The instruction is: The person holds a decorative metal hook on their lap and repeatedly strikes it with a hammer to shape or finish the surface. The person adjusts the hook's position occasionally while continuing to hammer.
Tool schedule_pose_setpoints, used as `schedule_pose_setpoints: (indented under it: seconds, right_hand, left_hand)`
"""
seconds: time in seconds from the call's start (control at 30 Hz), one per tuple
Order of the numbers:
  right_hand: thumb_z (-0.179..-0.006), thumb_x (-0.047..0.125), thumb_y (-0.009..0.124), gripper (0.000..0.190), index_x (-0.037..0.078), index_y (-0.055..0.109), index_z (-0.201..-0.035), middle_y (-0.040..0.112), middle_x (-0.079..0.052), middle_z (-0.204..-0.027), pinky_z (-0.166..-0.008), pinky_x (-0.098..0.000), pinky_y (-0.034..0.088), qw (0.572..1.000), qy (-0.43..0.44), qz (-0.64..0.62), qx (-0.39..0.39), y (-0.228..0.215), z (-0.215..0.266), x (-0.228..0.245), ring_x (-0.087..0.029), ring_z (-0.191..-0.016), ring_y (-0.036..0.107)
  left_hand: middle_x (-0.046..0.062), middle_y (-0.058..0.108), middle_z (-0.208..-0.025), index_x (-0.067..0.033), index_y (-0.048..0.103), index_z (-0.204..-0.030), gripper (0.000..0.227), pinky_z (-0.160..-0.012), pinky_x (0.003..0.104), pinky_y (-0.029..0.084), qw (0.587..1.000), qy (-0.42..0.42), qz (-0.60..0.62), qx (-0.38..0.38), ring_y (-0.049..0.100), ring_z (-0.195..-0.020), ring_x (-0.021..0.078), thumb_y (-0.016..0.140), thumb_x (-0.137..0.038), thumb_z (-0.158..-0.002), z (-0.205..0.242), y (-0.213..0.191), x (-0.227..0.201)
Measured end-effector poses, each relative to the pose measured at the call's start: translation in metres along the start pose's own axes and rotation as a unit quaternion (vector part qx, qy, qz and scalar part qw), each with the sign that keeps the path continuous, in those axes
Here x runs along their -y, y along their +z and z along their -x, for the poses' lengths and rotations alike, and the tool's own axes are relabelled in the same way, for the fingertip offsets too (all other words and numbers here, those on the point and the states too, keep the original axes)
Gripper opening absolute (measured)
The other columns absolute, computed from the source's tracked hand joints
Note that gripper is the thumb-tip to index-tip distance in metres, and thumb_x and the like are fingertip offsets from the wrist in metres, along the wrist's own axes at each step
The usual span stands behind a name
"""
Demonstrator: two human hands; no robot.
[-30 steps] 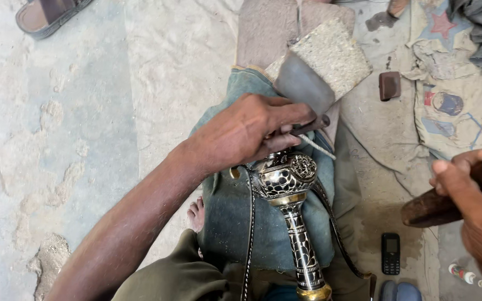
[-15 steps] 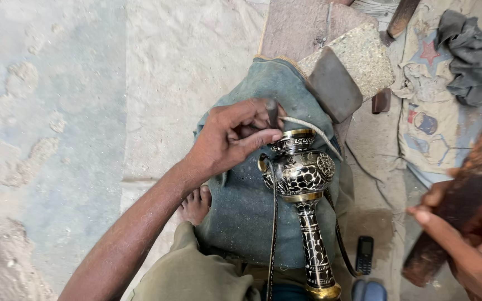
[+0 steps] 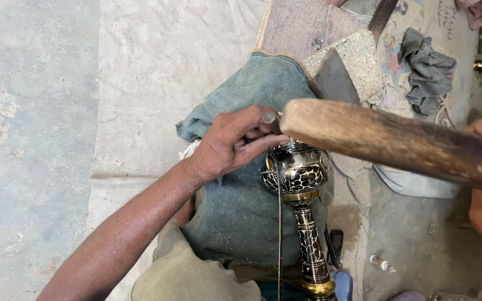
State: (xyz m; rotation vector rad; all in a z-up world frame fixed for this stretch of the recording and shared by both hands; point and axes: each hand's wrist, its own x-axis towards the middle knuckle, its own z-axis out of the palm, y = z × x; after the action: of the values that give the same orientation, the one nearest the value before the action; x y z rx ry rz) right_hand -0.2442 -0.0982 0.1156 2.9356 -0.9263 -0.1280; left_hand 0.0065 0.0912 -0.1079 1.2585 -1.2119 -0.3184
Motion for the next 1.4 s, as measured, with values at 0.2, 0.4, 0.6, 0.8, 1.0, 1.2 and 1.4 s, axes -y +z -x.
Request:
schedule_pose_setpoints:
  seconds: [0.2,0.4,0.6,0.8,1.0,1.2,1.4]
  right_hand:
    - [-0.075,-0.025,0.057,0.057,-0.006,0.060,-0.128,0.062,-0.019,-0.097,-0.072,-0.0386,0.051,0.997,-0.061,0.039,-0.011,-0.016,-0.025,0.040,-0.028,-0.077,0.063]
    - [-0.067,-0.017,0.069,0.059,-0.002,0.064,-0.124,0.061,-0.017,-0.093,-0.075,-0.0409,0.052,0.981,-0.144,0.127,-0.001,-0.032,-0.032,0.066,-0.030,-0.080,0.063]
    - [-0.077,-0.016,0.066,0.051,0.001,0.064,-0.124,0.064,-0.016,-0.096,-0.073,-0.0405,0.052,0.994,-0.104,0.042,-0.004,-0.036,-0.038,0.078,-0.028,-0.081,0.063]
    - [-0.064,-0.010,0.075,0.049,0.003,0.069,-0.111,0.066,-0.014,-0.092,-0.082,-0.0442,0.050,0.975,-0.190,0.098,-0.061,-0.038,-0.033,0.070,-0.034,-0.086,0.061]
    - [-0.061,-0.009,0.075,0.050,0.000,0.068,-0.110,0.066,-0.013,-0.089,-0.077,-0.0426,0.049,0.973,-0.200,0.103,-0.056,-0.038,-0.031,0.071,-0.032,-0.081,0.061]
    - [-0.063,-0.013,0.075,0.048,-0.002,0.068,-0.109,0.066,-0.014,-0.089,-0.074,-0.0412,0.050,0.971,-0.198,0.112,-0.066,-0.036,-0.028,0.071,-0.030,-0.079,0.061]
    - [-0.067,-0.009,0.076,0.048,0.001,0.068,-0.113,0.066,-0.012,-0.090,-0.076,-0.0409,0.051,0.974,-0.177,0.135,-0.050,-0.033,-0.026,0.068,-0.028,-0.082,0.062]
  left_hand:
    - [0.007,0.073,-0.111,-0.0100,0.069,-0.121,0.026,-0.081,0.034,0.062,0.998,0.055,-0.007,0.002,0.076,-0.095,0.0202,0.078,-0.016,-0.098,0.010,0.004,0.005]
    - [0.009,0.072,-0.122,-0.0123,0.071,-0.122,0.023,-0.092,0.036,0.062,0.997,0.076,-0.016,-0.026,0.075,-0.108,0.0235,0.076,-0.015,-0.100,0.021,0.013,0.020]
    - [0.006,0.077,-0.109,-0.0119,0.074,-0.115,0.021,-0.085,0.035,0.063,0.999,0.033,-0.020,-0.028,0.077,-0.100,0.0199,0.081,-0.017,-0.097,0.023,0.016,0.024]
    - [0.008,0.076,-0.111,-0.0100,0.073,-0.116,0.025,-0.084,0.032,0.062,0.999,0.034,-0.021,-0.024,0.076,-0.101,0.0194,0.082,-0.014,-0.093,0.016,0.012,0.011]
    - [0.008,0.076,-0.114,-0.0103,0.073,-0.115,0.025,-0.093,0.036,0.062,0.995,0.077,-0.057,-0.033,0.075,-0.108,0.0216,0.083,-0.011,-0.092,0.013,0.009,0.013]
    - [0.008,0.077,-0.111,-0.0084,0.074,-0.112,0.024,-0.092,0.037,0.061,0.995,0.088,-0.048,-0.024,0.076,-0.105,0.0245,0.083,-0.007,-0.090,0.016,0.006,0.018]
    - [0.009,0.076,-0.108,-0.0054,0.072,-0.114,0.023,-0.085,0.031,0.061,0.997,0.048,-0.055,0.004,0.077,-0.098,0.0223,0.082,-0.007,-0.093,0.017,0.003,0.018]
